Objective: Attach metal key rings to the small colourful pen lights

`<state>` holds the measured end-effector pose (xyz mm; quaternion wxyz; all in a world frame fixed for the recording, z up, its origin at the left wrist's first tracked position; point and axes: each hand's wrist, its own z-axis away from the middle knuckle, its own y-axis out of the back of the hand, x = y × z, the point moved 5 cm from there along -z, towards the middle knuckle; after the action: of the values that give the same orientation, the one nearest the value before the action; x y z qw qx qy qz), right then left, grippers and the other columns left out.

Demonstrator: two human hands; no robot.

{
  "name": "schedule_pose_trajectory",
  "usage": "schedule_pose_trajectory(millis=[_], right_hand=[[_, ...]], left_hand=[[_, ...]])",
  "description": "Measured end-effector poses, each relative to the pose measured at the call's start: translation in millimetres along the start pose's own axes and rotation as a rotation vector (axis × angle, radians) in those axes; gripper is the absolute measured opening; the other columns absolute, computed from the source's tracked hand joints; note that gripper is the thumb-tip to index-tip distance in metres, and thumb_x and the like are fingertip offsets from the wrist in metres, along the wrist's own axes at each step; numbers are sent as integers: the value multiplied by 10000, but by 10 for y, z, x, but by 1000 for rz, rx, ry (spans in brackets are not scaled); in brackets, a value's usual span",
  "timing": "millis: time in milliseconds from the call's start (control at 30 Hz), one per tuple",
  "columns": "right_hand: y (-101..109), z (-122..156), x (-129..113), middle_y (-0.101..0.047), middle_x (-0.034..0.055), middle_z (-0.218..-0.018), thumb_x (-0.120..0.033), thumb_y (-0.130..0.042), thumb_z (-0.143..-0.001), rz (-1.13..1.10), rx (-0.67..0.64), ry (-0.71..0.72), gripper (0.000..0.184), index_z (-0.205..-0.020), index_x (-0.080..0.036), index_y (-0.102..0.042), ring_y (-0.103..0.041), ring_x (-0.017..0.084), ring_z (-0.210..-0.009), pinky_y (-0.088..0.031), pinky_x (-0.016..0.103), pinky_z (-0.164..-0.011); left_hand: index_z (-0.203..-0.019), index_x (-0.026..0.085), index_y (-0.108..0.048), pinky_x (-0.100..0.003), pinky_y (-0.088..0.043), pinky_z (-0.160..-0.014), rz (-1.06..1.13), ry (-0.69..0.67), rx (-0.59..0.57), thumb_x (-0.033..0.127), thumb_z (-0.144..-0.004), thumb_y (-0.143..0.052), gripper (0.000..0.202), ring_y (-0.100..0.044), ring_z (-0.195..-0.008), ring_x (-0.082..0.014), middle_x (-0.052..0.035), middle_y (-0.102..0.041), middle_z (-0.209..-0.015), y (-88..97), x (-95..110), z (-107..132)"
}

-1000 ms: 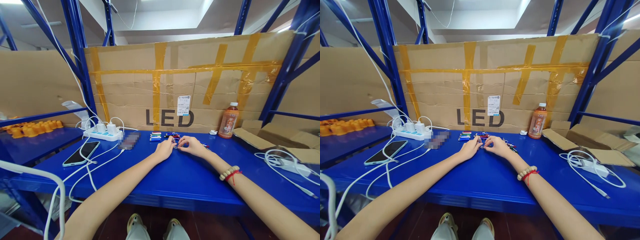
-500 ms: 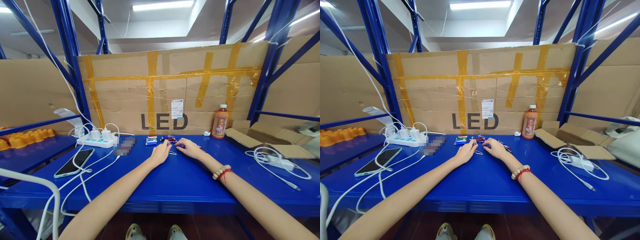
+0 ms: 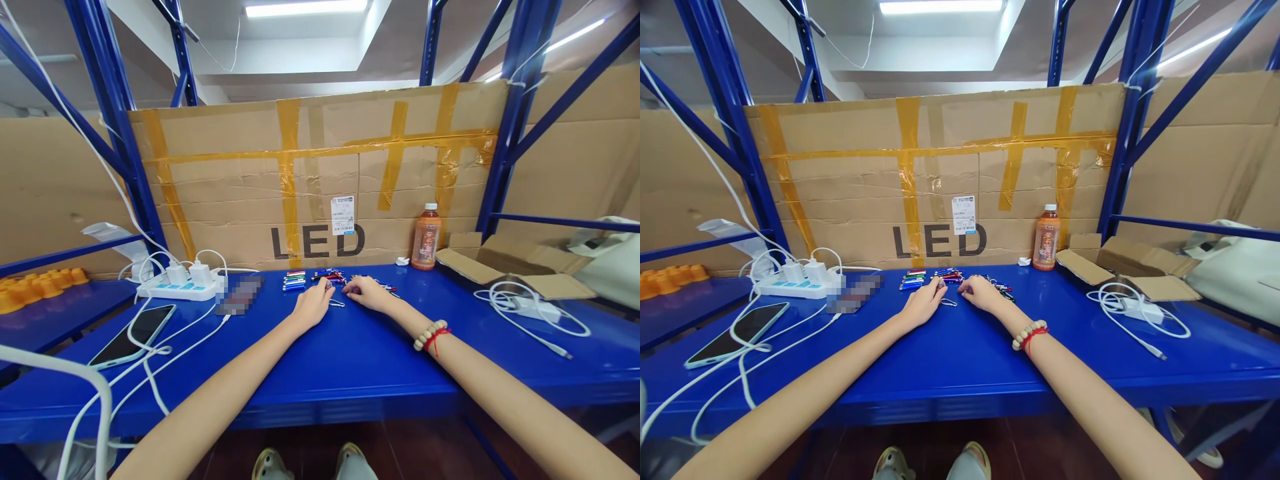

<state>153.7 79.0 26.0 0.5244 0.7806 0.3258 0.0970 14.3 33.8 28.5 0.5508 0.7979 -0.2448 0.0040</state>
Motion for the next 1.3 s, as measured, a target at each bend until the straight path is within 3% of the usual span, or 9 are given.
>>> schedule_pose_trajectory(millis=[367, 833, 1133, 1300], right_hand=[[64, 49, -24, -638, -11, -838, -325, -575, -733, 27, -1, -94, 159, -828, -232, -662, -555, 130, -718, -369, 220, -588], [38, 20, -11, -632, 24, -786, -256, -623, -695, -122, 31, -54, 172, -828, -149, -647, -559, 116, -698, -421, 207, -640], [50, 19, -29, -640, 23, -810, -179, -613, -693, -131, 39, -51, 146, -834, -155, -643, -569, 120, -710, -428, 216, -655], [55, 19, -35, -645, 26, -817, -242, -622, -698, -96, 31, -53, 160, -826, -153, -654, -572, 131, -711, -427, 222, -655]], left_hand=[[-964, 210, -407, -280, -401, -667, -7, -30, 14, 386, -893, -228, 261, -569, -857, -204, -28, -598, -897, -20, -2, -11], [-991, 208, -410, -267, -402, -690, -30, -31, 2, 385, -895, -222, 275, -560, -886, -195, -36, -593, -920, -19, 8, -3], [-976, 206, -409, -269, -405, -689, -25, -32, -5, 377, -896, -230, 261, -563, -893, -199, -37, -597, -914, -4, 22, 3], [-988, 199, -411, -272, -405, -689, -39, -28, -9, 379, -898, -230, 271, -566, -890, -202, -46, -599, -924, 2, 29, 10]])
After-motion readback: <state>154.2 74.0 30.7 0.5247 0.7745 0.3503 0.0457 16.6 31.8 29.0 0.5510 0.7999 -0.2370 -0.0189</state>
